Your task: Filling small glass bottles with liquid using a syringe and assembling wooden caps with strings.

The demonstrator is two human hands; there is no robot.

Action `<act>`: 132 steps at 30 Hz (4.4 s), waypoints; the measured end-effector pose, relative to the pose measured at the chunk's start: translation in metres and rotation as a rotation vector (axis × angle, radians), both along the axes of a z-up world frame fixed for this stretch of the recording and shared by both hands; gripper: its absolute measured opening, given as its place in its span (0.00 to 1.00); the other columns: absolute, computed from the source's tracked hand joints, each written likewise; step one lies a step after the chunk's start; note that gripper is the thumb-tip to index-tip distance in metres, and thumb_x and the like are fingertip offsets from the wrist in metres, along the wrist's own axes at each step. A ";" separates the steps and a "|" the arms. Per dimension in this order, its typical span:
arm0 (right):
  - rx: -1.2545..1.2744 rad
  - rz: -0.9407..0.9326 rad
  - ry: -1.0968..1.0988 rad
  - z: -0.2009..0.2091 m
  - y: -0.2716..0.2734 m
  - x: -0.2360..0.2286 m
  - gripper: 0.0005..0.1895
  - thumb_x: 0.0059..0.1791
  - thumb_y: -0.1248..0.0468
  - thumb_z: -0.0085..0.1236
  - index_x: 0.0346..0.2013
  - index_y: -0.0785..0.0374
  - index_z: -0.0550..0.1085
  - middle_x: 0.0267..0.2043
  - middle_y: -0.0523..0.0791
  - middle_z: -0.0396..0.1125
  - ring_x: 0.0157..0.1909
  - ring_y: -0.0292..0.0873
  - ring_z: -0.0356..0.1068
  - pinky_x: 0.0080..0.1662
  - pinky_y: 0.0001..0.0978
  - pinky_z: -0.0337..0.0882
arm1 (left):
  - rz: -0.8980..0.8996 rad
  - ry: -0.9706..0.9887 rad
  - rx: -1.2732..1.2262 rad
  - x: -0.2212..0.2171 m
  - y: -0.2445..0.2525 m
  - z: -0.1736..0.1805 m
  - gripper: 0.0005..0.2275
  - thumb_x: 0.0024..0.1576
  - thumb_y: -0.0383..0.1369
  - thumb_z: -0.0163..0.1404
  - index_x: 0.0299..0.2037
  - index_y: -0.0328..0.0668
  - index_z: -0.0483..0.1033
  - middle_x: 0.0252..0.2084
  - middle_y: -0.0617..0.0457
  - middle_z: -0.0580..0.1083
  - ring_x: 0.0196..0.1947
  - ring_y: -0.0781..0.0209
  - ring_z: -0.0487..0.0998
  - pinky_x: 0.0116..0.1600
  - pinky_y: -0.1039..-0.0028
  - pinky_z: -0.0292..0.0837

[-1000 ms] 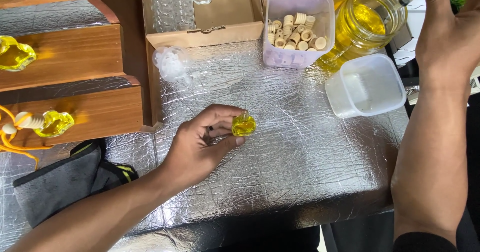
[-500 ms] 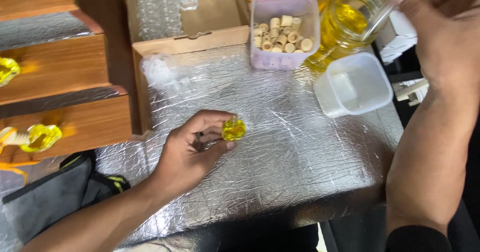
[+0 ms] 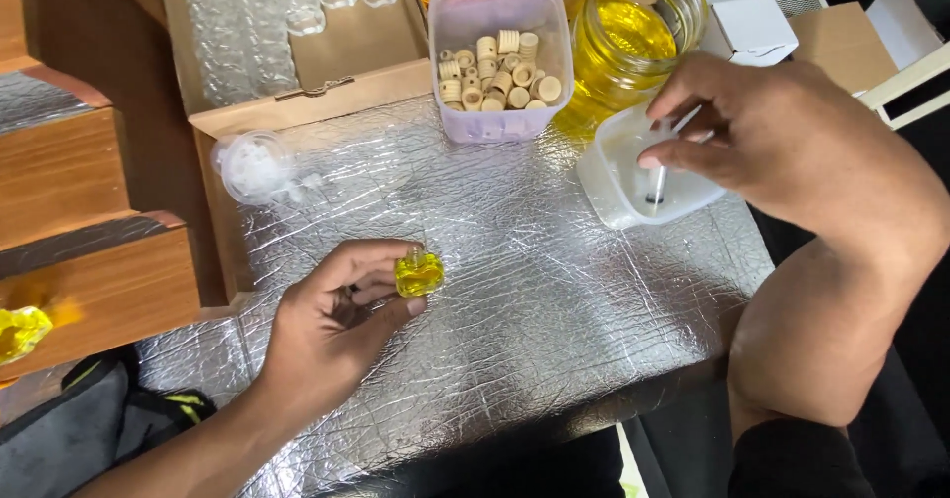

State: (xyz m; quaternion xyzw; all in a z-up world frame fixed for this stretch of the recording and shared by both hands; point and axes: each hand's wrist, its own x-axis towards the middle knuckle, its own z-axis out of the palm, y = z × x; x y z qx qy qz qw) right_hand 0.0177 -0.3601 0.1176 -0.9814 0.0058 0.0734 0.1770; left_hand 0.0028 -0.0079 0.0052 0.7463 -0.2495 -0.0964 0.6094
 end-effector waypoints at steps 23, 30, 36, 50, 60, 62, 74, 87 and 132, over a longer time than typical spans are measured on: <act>0.168 0.462 -0.152 -0.014 0.082 -0.016 0.10 0.50 0.60 0.58 0.43 0.61 0.77 0.36 0.43 0.77 0.35 0.37 0.78 0.41 0.28 0.78 | -0.023 -0.008 -0.117 0.000 0.006 -0.008 0.17 0.56 0.20 0.58 0.55 0.37 0.71 0.50 0.47 0.79 0.51 0.56 0.84 0.60 0.70 0.84; 0.307 0.579 0.047 -0.052 0.127 -0.009 0.19 0.49 0.60 0.63 0.52 0.59 0.73 0.39 0.46 0.77 0.34 0.41 0.82 0.34 0.30 0.84 | -0.047 -0.059 -0.161 0.000 0.007 -0.004 0.18 0.56 0.16 0.57 0.56 0.35 0.70 0.50 0.46 0.78 0.51 0.54 0.83 0.62 0.69 0.82; 0.521 0.548 -0.007 -0.068 0.132 -0.003 0.13 0.50 0.65 0.62 0.48 0.62 0.74 0.34 0.42 0.75 0.30 0.35 0.76 0.33 0.21 0.78 | -0.013 -0.043 -0.174 0.001 0.010 -0.005 0.18 0.57 0.18 0.58 0.55 0.36 0.69 0.49 0.47 0.78 0.51 0.55 0.83 0.60 0.70 0.83; 0.732 0.237 0.111 -0.081 0.142 0.001 0.14 0.49 0.66 0.63 0.49 0.63 0.76 0.42 0.46 0.79 0.36 0.36 0.81 0.44 0.22 0.82 | 0.007 0.046 -0.035 0.010 0.018 -0.004 0.26 0.54 0.19 0.59 0.62 0.40 0.65 0.53 0.44 0.78 0.52 0.54 0.83 0.61 0.72 0.82; 0.756 0.260 0.057 -0.090 0.145 0.004 0.13 0.50 0.67 0.62 0.48 0.65 0.76 0.40 0.47 0.77 0.40 0.38 0.81 0.47 0.23 0.81 | 0.164 -0.208 0.249 0.019 0.022 0.002 0.12 0.57 0.27 0.60 0.48 0.33 0.76 0.41 0.47 0.75 0.32 0.62 0.76 0.36 0.77 0.78; 0.755 0.267 0.048 -0.090 0.146 0.004 0.12 0.50 0.68 0.62 0.48 0.65 0.76 0.40 0.47 0.77 0.39 0.37 0.80 0.46 0.23 0.80 | 0.150 -0.255 0.278 0.020 0.023 -0.001 0.10 0.58 0.27 0.59 0.47 0.32 0.76 0.42 0.45 0.77 0.36 0.58 0.80 0.39 0.75 0.82; 0.584 0.483 -0.035 -0.087 0.131 0.005 0.18 0.50 0.68 0.60 0.55 0.68 0.72 0.47 0.51 0.74 0.43 0.42 0.81 0.48 0.24 0.84 | 0.101 -0.387 0.280 0.022 0.022 -0.014 0.09 0.56 0.24 0.60 0.45 0.33 0.75 0.40 0.43 0.75 0.39 0.49 0.79 0.42 0.66 0.78; 0.168 0.689 -0.278 -0.026 0.181 0.044 0.08 0.57 0.67 0.56 0.48 0.70 0.76 0.43 0.52 0.73 0.38 0.49 0.75 0.41 0.40 0.76 | 0.139 -0.459 0.347 0.014 0.027 -0.006 0.08 0.62 0.28 0.50 0.49 0.33 0.73 0.40 0.43 0.76 0.38 0.45 0.77 0.42 0.58 0.75; 0.530 0.812 -0.550 -0.082 0.137 0.013 0.14 0.52 0.76 0.62 0.52 0.70 0.76 0.53 0.53 0.75 0.53 0.51 0.78 0.56 0.39 0.77 | 0.115 -0.407 0.325 0.020 0.021 0.004 0.05 0.61 0.25 0.54 0.44 0.37 0.74 0.34 0.49 0.75 0.33 0.51 0.75 0.38 0.62 0.71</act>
